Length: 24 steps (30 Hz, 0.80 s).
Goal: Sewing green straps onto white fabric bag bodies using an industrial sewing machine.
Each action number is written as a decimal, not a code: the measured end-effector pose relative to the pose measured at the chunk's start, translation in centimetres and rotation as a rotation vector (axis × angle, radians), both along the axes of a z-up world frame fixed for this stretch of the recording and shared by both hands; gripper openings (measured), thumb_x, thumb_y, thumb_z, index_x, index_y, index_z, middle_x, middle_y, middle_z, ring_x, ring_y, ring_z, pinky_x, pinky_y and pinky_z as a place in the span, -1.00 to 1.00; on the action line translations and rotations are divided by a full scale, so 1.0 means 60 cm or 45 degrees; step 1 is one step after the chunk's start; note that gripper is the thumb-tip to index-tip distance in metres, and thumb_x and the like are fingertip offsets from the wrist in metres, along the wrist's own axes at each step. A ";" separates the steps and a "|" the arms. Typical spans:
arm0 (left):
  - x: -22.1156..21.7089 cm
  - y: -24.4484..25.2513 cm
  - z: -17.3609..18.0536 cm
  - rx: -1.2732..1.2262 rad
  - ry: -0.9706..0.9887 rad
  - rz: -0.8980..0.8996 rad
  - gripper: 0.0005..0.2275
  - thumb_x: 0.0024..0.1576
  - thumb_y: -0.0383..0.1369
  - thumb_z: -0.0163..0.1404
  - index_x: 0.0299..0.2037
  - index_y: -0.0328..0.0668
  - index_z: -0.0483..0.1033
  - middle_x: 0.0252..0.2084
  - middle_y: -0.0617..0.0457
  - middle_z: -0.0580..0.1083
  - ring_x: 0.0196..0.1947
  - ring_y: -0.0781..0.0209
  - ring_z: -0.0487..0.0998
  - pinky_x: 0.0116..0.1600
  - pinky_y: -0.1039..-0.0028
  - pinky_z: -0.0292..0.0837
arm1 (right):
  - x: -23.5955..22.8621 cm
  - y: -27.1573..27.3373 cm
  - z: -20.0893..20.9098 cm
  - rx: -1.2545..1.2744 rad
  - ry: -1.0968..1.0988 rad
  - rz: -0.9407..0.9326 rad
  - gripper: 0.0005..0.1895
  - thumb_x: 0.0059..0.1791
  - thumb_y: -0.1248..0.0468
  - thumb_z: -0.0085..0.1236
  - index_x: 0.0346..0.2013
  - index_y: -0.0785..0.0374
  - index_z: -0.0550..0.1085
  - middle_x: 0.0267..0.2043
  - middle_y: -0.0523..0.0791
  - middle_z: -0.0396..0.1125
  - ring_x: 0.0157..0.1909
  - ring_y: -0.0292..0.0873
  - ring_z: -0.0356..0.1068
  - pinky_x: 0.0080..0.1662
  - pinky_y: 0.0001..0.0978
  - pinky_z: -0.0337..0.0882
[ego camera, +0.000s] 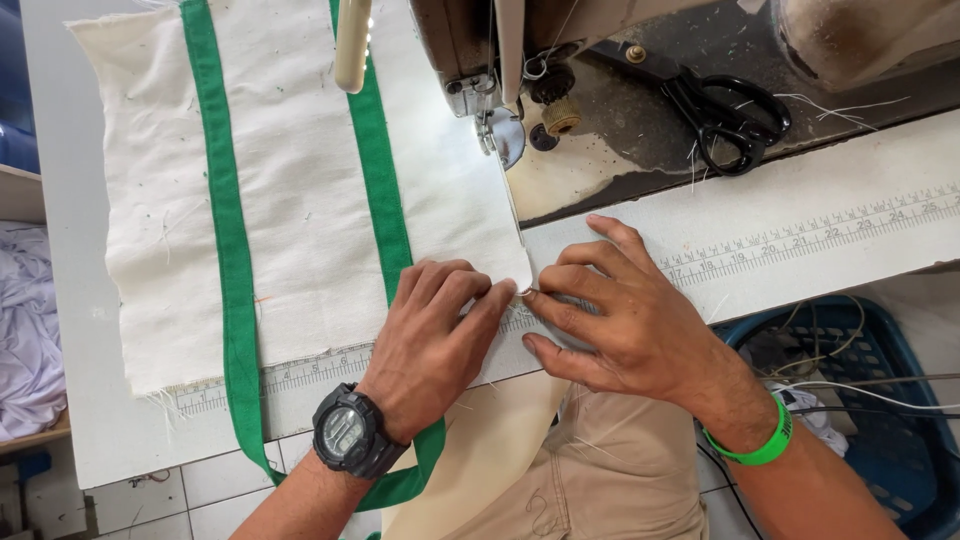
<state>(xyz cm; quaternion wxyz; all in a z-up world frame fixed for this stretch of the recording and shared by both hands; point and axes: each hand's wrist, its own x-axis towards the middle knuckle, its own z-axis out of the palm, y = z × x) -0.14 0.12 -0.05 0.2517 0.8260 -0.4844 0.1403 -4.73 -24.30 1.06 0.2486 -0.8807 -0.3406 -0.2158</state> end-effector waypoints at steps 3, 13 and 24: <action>0.002 -0.001 0.002 -0.002 -0.020 0.008 -0.86 0.40 -0.56 0.05 0.12 -0.29 0.52 -0.05 -0.07 0.43 0.01 -0.15 0.52 0.09 0.05 0.39 | 0.001 -0.003 0.002 0.003 0.004 0.025 -0.80 0.12 0.20 0.33 -0.11 0.29 0.59 -0.07 -0.11 0.37 -0.02 0.03 0.36 0.31 0.38 0.29; 0.003 -0.004 0.029 0.140 -0.138 -0.022 -0.83 0.40 -0.59 -0.14 0.09 -0.33 0.49 0.02 -0.11 0.43 0.06 -0.11 0.51 0.26 -0.09 0.35 | -0.003 -0.005 0.001 -0.051 -0.014 0.007 -0.73 0.09 0.19 0.38 -0.05 0.30 0.56 -0.08 -0.05 0.30 -0.01 0.03 0.35 0.31 0.47 0.31; 0.024 0.002 0.036 -0.071 0.165 -0.058 -0.86 0.38 -0.51 -0.01 0.08 -0.38 0.51 0.14 -0.22 0.52 0.31 -0.27 0.53 0.52 -0.14 0.23 | -0.005 -0.010 0.013 -0.173 -0.063 -0.023 -0.78 0.08 0.14 0.38 -0.11 0.22 0.64 0.09 -0.21 0.46 0.02 -0.03 0.40 0.33 0.29 0.18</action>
